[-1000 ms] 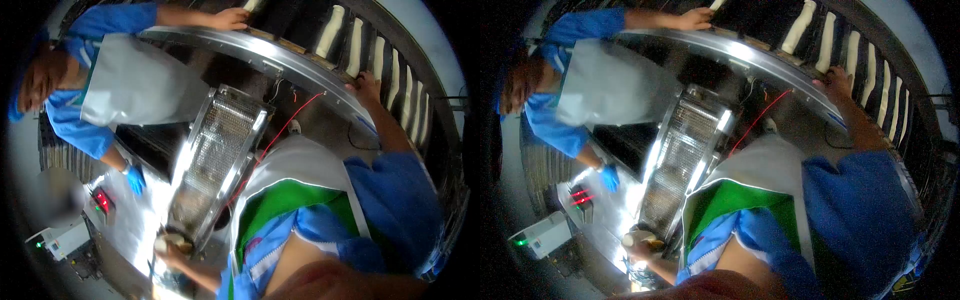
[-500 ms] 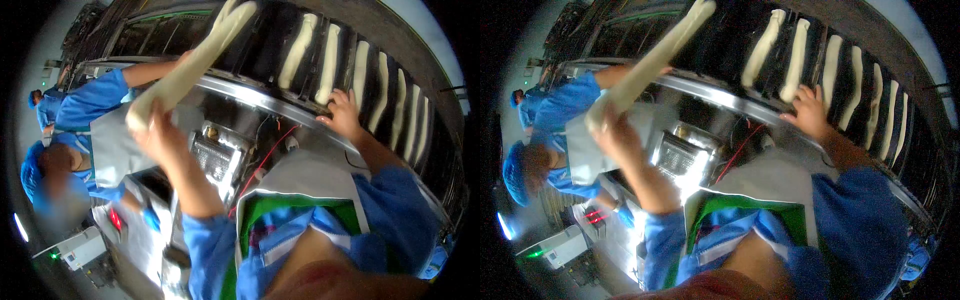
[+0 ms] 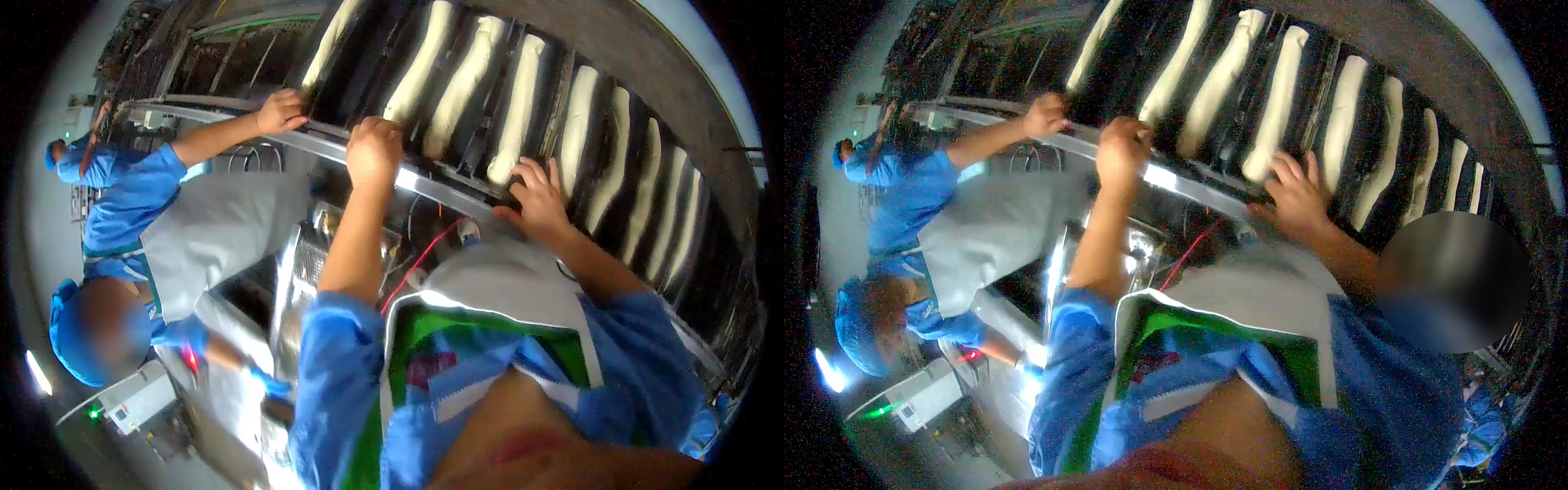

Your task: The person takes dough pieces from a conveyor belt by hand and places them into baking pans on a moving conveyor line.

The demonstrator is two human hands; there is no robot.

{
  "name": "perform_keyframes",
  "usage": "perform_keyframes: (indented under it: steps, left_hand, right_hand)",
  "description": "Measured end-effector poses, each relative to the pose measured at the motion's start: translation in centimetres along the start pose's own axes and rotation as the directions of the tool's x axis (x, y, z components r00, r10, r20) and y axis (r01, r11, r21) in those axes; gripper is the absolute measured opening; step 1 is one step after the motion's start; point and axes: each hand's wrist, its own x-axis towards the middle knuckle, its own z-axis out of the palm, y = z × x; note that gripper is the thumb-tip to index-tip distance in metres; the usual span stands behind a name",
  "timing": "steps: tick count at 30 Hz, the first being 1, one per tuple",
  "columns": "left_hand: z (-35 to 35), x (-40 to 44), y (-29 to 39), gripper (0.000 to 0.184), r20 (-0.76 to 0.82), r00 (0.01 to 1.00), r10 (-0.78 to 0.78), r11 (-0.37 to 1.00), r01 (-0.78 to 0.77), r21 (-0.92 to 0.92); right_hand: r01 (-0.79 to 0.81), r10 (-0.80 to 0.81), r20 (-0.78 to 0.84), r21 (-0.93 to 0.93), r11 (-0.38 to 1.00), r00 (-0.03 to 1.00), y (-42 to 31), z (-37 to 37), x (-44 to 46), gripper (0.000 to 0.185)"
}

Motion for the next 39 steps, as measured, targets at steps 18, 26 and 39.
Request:
perform_keyframes:
  steps: [18,26,39]
  left_hand:
    - [-13.8,-48.3,-18.1,0.024,-0.41,0.311,-0.857,0.325,0.945,0.037]
    - [-13.5,-59.7,-20.4,0.028,-0.535,0.034,-0.844,0.094,0.992,-0.085]
    - [-17.4,-66.9,-24.4,0.054,-0.599,-0.144,-0.788,-0.127,0.989,-0.072]
  right_hand:
    - [0.109,-0.131,-0.044,-0.328,0.938,0.99,-3.9,5.5,6.3,0.042]
    - [0.06,-0.051,0.03,-0.522,0.851,0.998,-4.4,9.2,10.0,0.061]
    - [-0.049,0.066,0.012,-0.547,0.835,0.998,-7.5,9.8,12.0,0.064]
